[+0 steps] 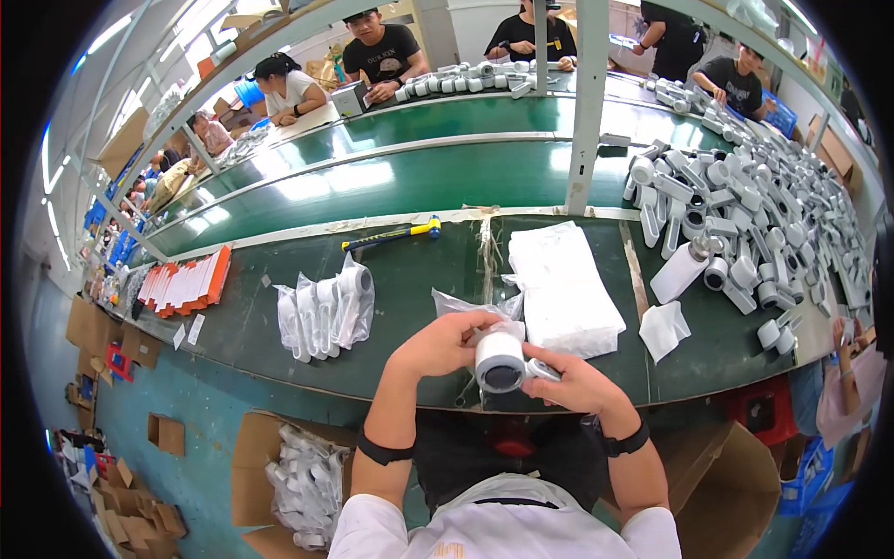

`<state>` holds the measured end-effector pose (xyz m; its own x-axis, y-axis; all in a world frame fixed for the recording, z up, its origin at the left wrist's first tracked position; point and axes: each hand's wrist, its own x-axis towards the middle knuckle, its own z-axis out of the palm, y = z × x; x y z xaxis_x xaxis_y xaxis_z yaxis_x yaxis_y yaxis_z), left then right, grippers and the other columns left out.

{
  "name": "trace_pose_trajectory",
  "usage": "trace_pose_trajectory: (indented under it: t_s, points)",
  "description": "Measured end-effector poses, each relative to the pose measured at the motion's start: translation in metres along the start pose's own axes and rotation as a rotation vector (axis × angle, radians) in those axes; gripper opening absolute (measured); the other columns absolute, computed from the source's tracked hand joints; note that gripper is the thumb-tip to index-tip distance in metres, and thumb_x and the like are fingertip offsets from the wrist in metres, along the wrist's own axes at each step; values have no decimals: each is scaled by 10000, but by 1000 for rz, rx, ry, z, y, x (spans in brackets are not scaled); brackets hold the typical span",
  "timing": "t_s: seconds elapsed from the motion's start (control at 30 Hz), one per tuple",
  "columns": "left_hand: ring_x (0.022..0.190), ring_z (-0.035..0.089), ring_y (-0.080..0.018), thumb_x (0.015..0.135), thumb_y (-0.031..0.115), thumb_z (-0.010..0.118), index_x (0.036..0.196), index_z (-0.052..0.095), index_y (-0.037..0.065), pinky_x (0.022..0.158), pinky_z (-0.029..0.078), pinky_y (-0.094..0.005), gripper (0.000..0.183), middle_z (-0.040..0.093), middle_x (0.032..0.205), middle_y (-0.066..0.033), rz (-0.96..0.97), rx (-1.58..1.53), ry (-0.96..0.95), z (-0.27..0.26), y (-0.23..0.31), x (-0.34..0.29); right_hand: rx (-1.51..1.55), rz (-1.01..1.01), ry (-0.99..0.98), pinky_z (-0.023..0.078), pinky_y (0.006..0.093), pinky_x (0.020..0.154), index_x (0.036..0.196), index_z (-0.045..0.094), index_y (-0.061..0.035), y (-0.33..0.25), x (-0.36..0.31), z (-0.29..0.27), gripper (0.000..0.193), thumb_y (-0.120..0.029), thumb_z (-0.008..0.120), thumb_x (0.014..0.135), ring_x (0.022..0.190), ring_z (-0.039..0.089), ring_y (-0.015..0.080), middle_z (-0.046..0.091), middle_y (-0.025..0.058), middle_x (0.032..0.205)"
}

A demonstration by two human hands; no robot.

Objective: The person wipes a handheld fan with a cloth, slides it into a plastic bag, and places it on the table, repeating the process for a second fan.

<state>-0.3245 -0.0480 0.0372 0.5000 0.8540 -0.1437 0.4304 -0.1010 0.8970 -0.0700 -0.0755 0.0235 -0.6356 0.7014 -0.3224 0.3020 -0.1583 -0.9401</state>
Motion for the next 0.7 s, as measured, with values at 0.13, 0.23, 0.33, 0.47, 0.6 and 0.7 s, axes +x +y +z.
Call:
trace_pose_trajectory:
  t_s: [0.13,0.23,0.33,0.47,0.6,0.7]
  points:
    - [826,603,-107,762,-62,660,1226,555,33,729,507,-254,485,622,1058,-48,53,-69,72,1,-7,-4,-66,-24,284,490,299,704,1388,485,-121,13,3,1,615,-256,697,827,776,601,183,656,94,936]
    - [755,575,-109,750,-79,627,1181,556,19,683,490,-257,448,604,1000,-39,18,-17,217,9,0,-5,-277,-70,407,495,369,824,1369,504,-172,16,2,5,597,-341,679,824,922,653,327,674,186,1030]
    - [690,545,-120,740,-81,600,1155,554,19,645,467,-263,429,592,941,-51,50,84,331,22,4,-6,-381,-55,492,490,392,851,1358,514,-207,12,2,11,583,-389,657,823,972,635,371,662,217,1042]
    - [628,525,-163,735,-67,584,1134,558,43,607,440,-291,415,566,783,-96,111,228,474,35,5,-4,-364,-33,530,490,398,847,1357,515,-215,14,4,14,592,-427,643,819,966,635,374,662,223,1027]
    - [762,599,-394,744,-44,556,1157,526,45,699,471,-437,424,607,839,-216,81,262,477,44,7,-8,-345,-32,555,490,400,839,1359,512,-219,15,6,16,588,-417,641,821,965,633,379,660,233,1021]
    - [558,515,-209,754,-45,573,1094,569,44,557,415,-329,352,509,629,-101,118,211,550,54,4,-5,-195,41,564,492,403,827,1361,509,-223,17,7,16,581,-410,635,826,955,635,383,660,241,1000]
